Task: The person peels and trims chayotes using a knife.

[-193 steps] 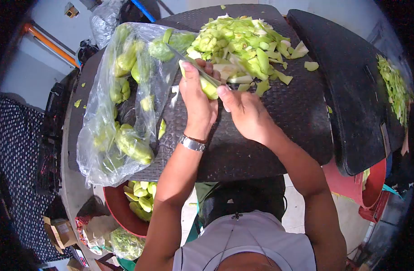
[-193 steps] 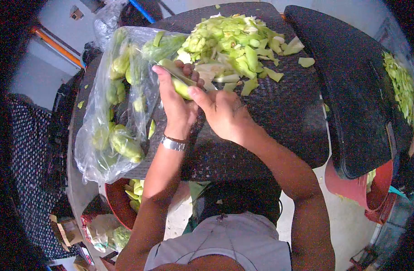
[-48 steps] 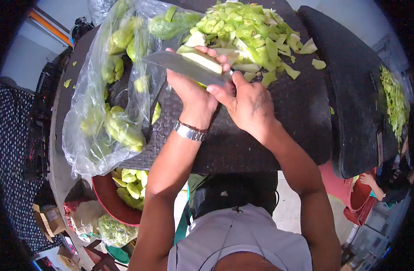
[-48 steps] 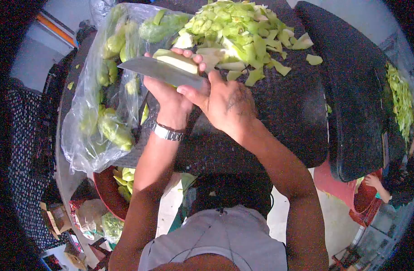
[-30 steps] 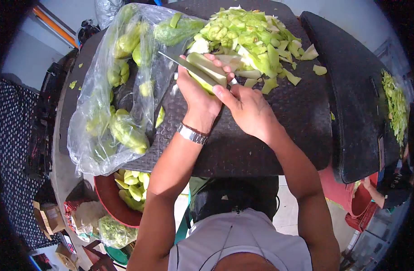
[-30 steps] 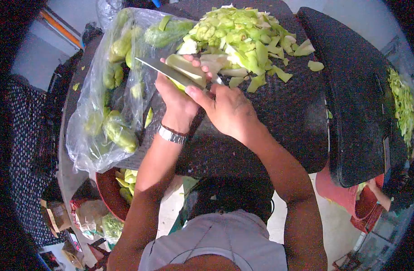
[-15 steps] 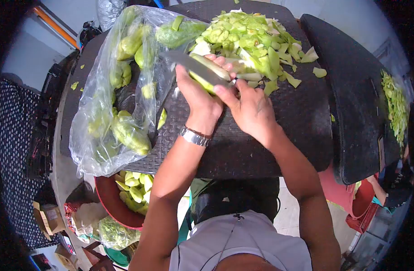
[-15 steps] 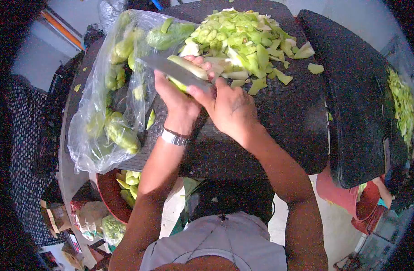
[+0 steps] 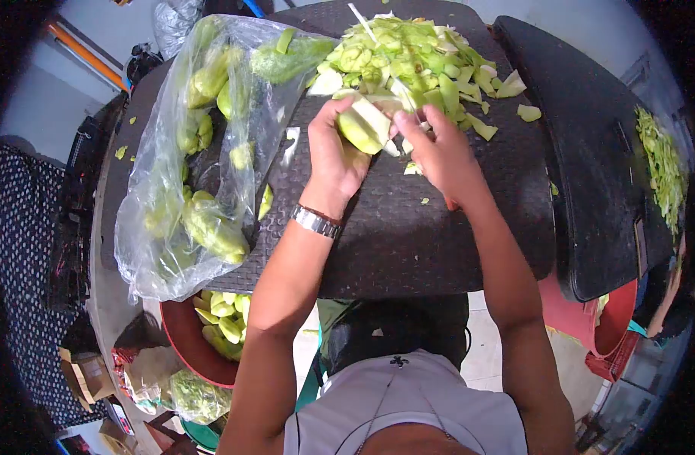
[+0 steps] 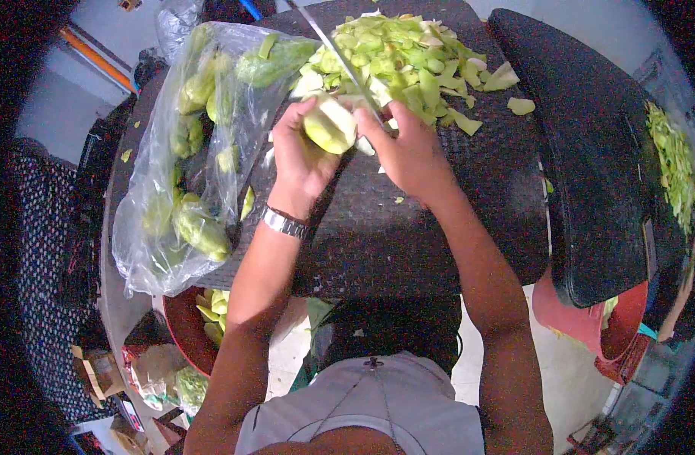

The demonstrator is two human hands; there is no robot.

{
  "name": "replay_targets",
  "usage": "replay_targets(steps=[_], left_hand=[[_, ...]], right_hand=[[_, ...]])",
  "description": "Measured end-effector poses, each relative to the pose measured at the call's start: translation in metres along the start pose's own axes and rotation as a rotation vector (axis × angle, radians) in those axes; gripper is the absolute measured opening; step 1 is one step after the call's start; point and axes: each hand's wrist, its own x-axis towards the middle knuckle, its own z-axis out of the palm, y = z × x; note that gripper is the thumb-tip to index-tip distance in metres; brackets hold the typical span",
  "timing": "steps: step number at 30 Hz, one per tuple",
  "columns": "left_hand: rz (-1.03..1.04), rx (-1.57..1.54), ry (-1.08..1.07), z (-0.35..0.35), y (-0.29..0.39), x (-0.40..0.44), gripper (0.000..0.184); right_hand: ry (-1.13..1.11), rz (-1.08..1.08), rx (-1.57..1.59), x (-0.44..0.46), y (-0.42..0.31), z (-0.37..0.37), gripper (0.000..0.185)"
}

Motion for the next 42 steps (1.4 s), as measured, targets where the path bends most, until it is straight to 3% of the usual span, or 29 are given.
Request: replay_targets(steps=[3, 6, 9, 12, 15, 19, 24, 25, 28, 38, 40, 42], left_hand=[[0.009, -0.016, -0.044, -0.008, 0.003, 0.006, 0.05], [0.071, -0.034, -0.041, -0.014, 0.006, 0.008, 0.056], [0.159, -0.051, 0.038, -0.012, 0.003, 0.007, 0.061], [0.204, -0.088, 0.056, -0.009, 0.0, 0.004, 0.063], [0.216, -0.114, -0.028, -0.008, -0.003, 0.001, 0.063], [0.206, -0.118, 0.001, 0.005, 0.0, -0.009, 0.059], [0.192, -0.241, -0.096, -0.013, 0.001, -0.005, 0.061], [0.246, -0.159, 0.009, -0.011, -0.001, -0.005, 0.059], [0.292, -0.14, 0.106, -0.002, 0.003, -0.004, 0.059], [0.402, -0.122, 0.274, 0.005, 0.004, 0.001, 0.053], [0.612, 0.02, 0.429, 0.021, 0.004, -0.002, 0.056], [0.539, -0.017, 0.293, 0.008, 0.01, -0.001, 0.063]], right_hand=[[-0.158, 0.305, 0.089, -0.009, -0.027, -0.014, 0.044], [-0.116, -0.043, -0.215, -0.017, -0.02, -0.009, 0.051], [-0.151, -0.123, -0.064, -0.022, -0.002, 0.01, 0.059], [-0.131, -0.102, -0.134, -0.025, 0.002, 0.025, 0.06], [-0.311, 0.122, -0.034, -0.022, -0.012, 0.011, 0.062], [-0.397, 0.254, -0.048, -0.019, -0.02, 0.007, 0.069], [-0.167, -0.027, -0.438, -0.026, -0.011, 0.028, 0.075], [-0.122, -0.067, -0.488, -0.026, -0.009, 0.03, 0.076], [-0.087, -0.078, -0.496, -0.027, -0.016, 0.035, 0.064], [-0.024, -0.055, -0.649, -0.024, -0.025, 0.038, 0.071], [0.077, -0.076, -0.695, -0.021, -0.025, 0.035, 0.063], [0.075, 0.021, -0.576, -0.012, -0.02, 0.031, 0.065]])
